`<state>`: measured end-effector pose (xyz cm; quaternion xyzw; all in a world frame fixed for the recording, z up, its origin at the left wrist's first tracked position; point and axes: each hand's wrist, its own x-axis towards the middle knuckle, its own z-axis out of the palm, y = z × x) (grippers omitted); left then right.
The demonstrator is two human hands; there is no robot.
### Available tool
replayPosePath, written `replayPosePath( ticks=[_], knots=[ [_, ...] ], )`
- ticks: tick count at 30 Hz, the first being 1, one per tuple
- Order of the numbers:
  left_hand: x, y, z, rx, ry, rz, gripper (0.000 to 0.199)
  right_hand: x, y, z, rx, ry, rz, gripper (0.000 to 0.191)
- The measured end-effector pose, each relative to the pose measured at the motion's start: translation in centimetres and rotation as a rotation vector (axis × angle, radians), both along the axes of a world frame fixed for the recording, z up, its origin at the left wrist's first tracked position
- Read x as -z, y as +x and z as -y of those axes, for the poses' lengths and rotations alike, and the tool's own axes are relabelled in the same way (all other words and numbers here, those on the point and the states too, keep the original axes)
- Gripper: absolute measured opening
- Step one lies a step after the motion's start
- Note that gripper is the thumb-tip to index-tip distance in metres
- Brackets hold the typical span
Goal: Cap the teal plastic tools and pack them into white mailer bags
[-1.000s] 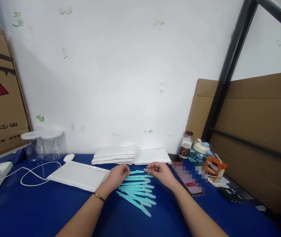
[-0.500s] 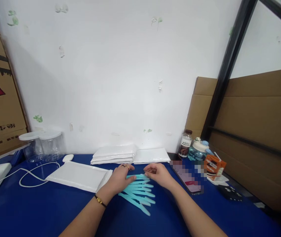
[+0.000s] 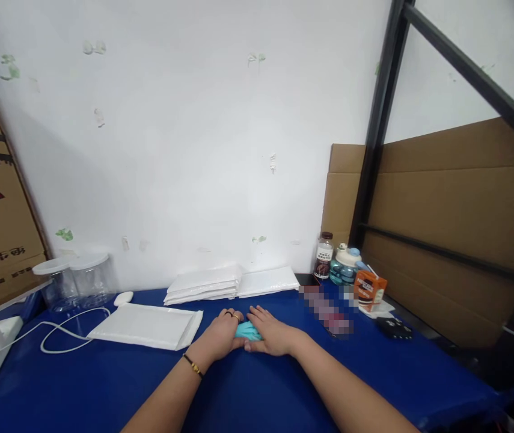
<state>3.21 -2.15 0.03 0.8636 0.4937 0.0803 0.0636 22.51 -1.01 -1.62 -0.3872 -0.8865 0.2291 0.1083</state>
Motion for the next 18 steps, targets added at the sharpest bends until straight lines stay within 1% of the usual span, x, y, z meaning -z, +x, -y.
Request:
replayPosePath(
  ticks=[2, 4, 6, 7, 9, 11, 15, 18],
  knots=[
    [-0.1, 0.5, 0.7, -0.018, 0.019, -0.065, 0.032, 0.4, -0.4, 0.9, -0.013, 0.127, -0.025, 0.061],
    [-0.2, 0.9, 1.6, -0.017, 0.038, -0.134, 0.027, 0.8, -0.6, 2.0, -0.018, 0.255, -0.05, 0.041],
    [-0.1, 1.3, 2.7, 0.007, 0.058, -0.181, 0.024, 0.8, -0.7, 3.2, 0.005, 0.349, -0.024, 0.027],
    [-0.1, 1.5, 3.2, 0.021, 0.064, -0.194, 0.023, 0.8, -0.8, 3.8, 0.02, 0.385, 0.012, 0.023],
    [0.0, 1.9, 4.3, 0.039, 0.066, -0.204, 0.023, 0.6, -0.8, 5.0, 0.042, 0.438, 0.093, 0.02],
    [0.0, 2.4, 5.2, 0.048, 0.068, -0.211, 0.025, 0.4, -0.8, 6.2, 0.047, 0.461, 0.142, 0.022],
    [-0.2, 2.9, 6.6, 0.036, 0.076, -0.193, 0.027, -0.2, -1.0, 7.9, 0.054, 0.417, 0.158, 0.028],
    [-0.4, 2.8, 7.2, 0.026, 0.075, -0.147, 0.029, -1.2, -0.5, 8.5, 0.058, 0.349, 0.154, 0.032]
  ],
)
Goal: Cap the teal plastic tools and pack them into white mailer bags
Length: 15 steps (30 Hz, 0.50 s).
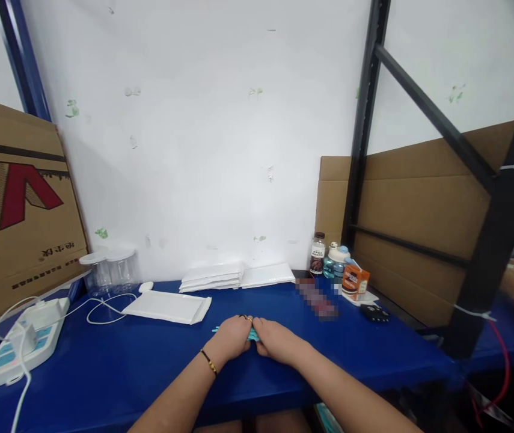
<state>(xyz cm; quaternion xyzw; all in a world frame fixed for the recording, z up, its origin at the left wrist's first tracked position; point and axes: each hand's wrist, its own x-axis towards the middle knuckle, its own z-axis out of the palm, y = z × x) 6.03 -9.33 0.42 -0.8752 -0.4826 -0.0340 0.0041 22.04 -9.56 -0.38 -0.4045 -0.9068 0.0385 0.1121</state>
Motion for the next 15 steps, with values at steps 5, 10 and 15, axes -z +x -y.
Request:
replayPosePath(
  ticks=[5, 10, 15],
  knots=[
    [0.2, 0.2, 0.6, -0.019, -0.035, 0.293, 0.017, -4.7, 2.4, 0.4, -0.061, -0.122, -0.305, 0.033],
    [0.0, 2.4, 0.3, -0.012, -0.035, 0.984, 0.024, -10.8, 2.3, 0.8, -0.075, -0.012, -0.635, 0.033],
    [0.6, 3.8, 0.4, -0.104, -0.192, 1.206, 0.023, -11.4, -0.9, 0.9, -0.069, 0.019, -0.37, 0.046]
  ],
)
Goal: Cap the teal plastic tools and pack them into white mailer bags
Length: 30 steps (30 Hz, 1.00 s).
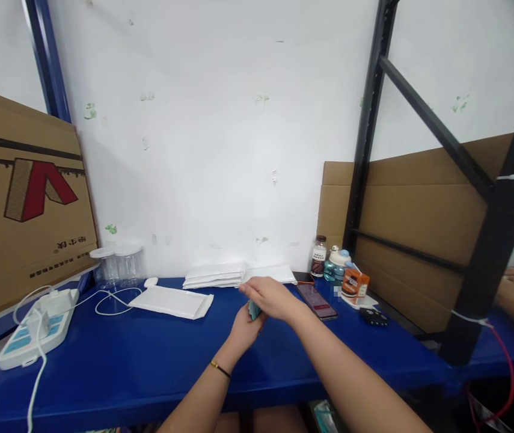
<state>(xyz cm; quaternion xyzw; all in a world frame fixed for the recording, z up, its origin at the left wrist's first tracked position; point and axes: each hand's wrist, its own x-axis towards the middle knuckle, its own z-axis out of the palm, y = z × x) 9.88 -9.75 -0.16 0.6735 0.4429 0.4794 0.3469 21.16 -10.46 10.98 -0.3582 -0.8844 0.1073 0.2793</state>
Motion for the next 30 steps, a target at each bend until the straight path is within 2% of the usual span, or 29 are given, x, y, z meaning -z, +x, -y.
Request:
replayPosePath(
  ticks=[3, 8, 10, 11, 13, 15, 16, 17, 19, 20, 22, 24, 26, 28, 30],
  knots=[
    [0.8, -0.1, 0.4, -0.021, -0.058, 0.044, 0.023, 1.5, -1.0, 0.0, -0.017, -0.043, 0.034, 0.046],
    [1.0, -0.2, 0.5, -0.021, -0.024, 0.11, 0.016, 3.1, -1.2, 0.0, -0.106, -0.062, -0.157, 0.03],
    [0.9, 0.0, 0.4, -0.037, 0.019, 0.159, 0.018, 3.8, -1.3, -0.3, -0.111, -0.072, -0.24, 0.029],
    [0.8, 0.1, 0.5, -0.029, 0.016, 0.197, 0.02, 4.3, -1.3, -0.5, -0.103, -0.102, -0.313, 0.034],
    [0.6, 0.3, 0.8, 0.028, -0.084, 0.312, 0.021, 5.2, -1.0, -0.9, -0.107, -0.228, -0.523, 0.059],
    [0.4, 0.2, 1.3, 0.18, -0.289, 0.462, 0.024, 6.0, -0.4, -0.9, -0.171, -0.416, -0.719, 0.086],
    [0.2, 0.0, 1.7, 0.311, -0.412, 0.514, 0.028, 6.3, -0.1, -0.7, -0.235, -0.524, -0.758, 0.088],
    [0.0, -0.2, 2.1, 0.474, -0.534, 0.533, 0.031, 6.5, 0.2, -0.4, -0.312, -0.633, -0.753, 0.08],
    [-0.4, -0.7, 2.9, 0.764, -0.727, 0.504, 0.035, 6.8, 0.6, 0.6, -0.458, -0.825, -0.656, 0.048],
    [-0.6, -1.0, 3.2, 0.854, -0.792, 0.476, 0.035, 6.8, 0.7, 1.2, -0.488, -0.877, -0.636, 0.035],
    [-1.0, -1.6, 3.6, 0.903, -0.818, 0.443, 0.032, 6.8, 0.7, 2.2, -0.457, -0.921, -0.656, 0.026],
    [-1.5, -2.7, 3.4, 0.858, -0.704, 0.324, 0.036, 6.8, 0.8, 2.6, -0.356, -0.915, -0.764, 0.024],
    [-2.1, -4.8, 2.6, 0.725, -0.484, 0.013, 0.064, 6.9, 1.2, 2.2, -0.281, -0.89, -0.911, 0.027],
    [-3.0, -8.0, 1.2, 0.438, -0.282, -0.312, 0.093, 6.9, 1.8, 1.4, -0.232, -0.832, -1.062, 0.028],
    [-3.9, -11.8, -0.7, 0.122, -0.125, -0.584, 0.11, 6.9, 2.4, 0.4, -0.179, -0.76, -1.146, 0.027]
  ],
)
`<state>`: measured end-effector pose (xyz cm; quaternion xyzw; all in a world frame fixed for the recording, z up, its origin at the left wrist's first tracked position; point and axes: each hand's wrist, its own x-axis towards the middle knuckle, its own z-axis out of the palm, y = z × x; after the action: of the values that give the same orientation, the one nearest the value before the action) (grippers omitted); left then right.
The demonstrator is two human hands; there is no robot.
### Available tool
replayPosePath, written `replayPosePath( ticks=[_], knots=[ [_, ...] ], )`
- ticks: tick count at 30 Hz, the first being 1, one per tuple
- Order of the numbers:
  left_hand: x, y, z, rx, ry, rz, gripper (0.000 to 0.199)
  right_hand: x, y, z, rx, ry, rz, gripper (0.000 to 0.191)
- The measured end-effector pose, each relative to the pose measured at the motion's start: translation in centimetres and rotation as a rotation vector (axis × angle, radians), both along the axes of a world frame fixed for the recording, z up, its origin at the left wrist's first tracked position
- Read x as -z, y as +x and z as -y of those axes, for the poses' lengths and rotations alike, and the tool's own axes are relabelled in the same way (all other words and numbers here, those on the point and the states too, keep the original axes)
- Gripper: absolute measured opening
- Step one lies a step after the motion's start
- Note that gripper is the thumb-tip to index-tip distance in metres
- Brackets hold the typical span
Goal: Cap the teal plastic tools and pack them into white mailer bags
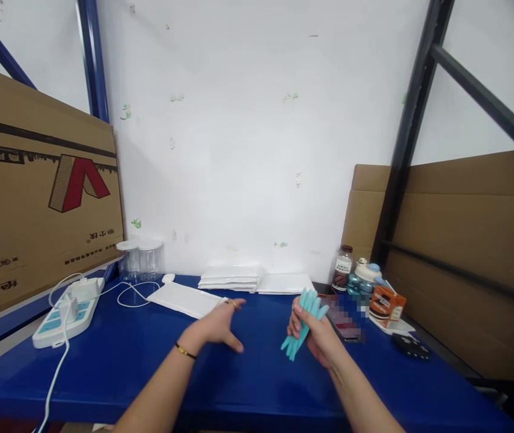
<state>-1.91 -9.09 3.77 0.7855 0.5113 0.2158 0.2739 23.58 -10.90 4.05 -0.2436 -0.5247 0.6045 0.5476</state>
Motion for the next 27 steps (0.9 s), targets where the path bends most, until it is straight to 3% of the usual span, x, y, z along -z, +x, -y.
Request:
replayPosePath(
  ticks=[2, 4, 8, 12, 16, 20, 23, 27],
  knots=[
    [-0.8, -3.5, -2.0, -0.175, 0.08, -0.299, 0.119, 0.2, 0.5, -0.9, 0.1, 0.016, -0.001, 0.029],
    [-1.3, -6.1, -3.8, -0.281, -0.035, -0.582, 0.129, 0.6, 0.8, -1.5, 0.191, 0.033, 0.036, 0.033],
    [-1.4, -7.8, -6.0, -0.233, -0.104, -0.873, 0.136, 1.9, 0.8, -2.4, 0.302, 0.041, 0.185, 0.038],
    [-1.0, -7.3, -6.9, -0.098, -0.106, -0.875, 0.133, 3.8, 0.3, -3.0, 0.334, 0.049, 0.335, 0.036],
    [-0.7, -6.8, -7.8, -0.077, -0.125, -0.893, 0.13, 4.7, -0.4, -3.0, 0.272, 0.023, 0.298, 0.033],
    [-0.8, -6.7, -8.7, -0.087, -0.102, -0.939, 0.123, 3.6, -0.5, -2.8, 0.185, -0.051, 0.107, 0.037],
    [-1.4, -6.6, -8.7, -0.094, -0.119, -0.935, 0.101, 2.4, -0.3, -2.6, 0.161, -0.104, 0.033, 0.033],
    [-3.1, -5.3, -7.2, -0.012, -0.03, -0.694, 0.066, 0.5, -0.2, -2.8, 0.179, -0.124, -0.09, 0.028]
  ],
)
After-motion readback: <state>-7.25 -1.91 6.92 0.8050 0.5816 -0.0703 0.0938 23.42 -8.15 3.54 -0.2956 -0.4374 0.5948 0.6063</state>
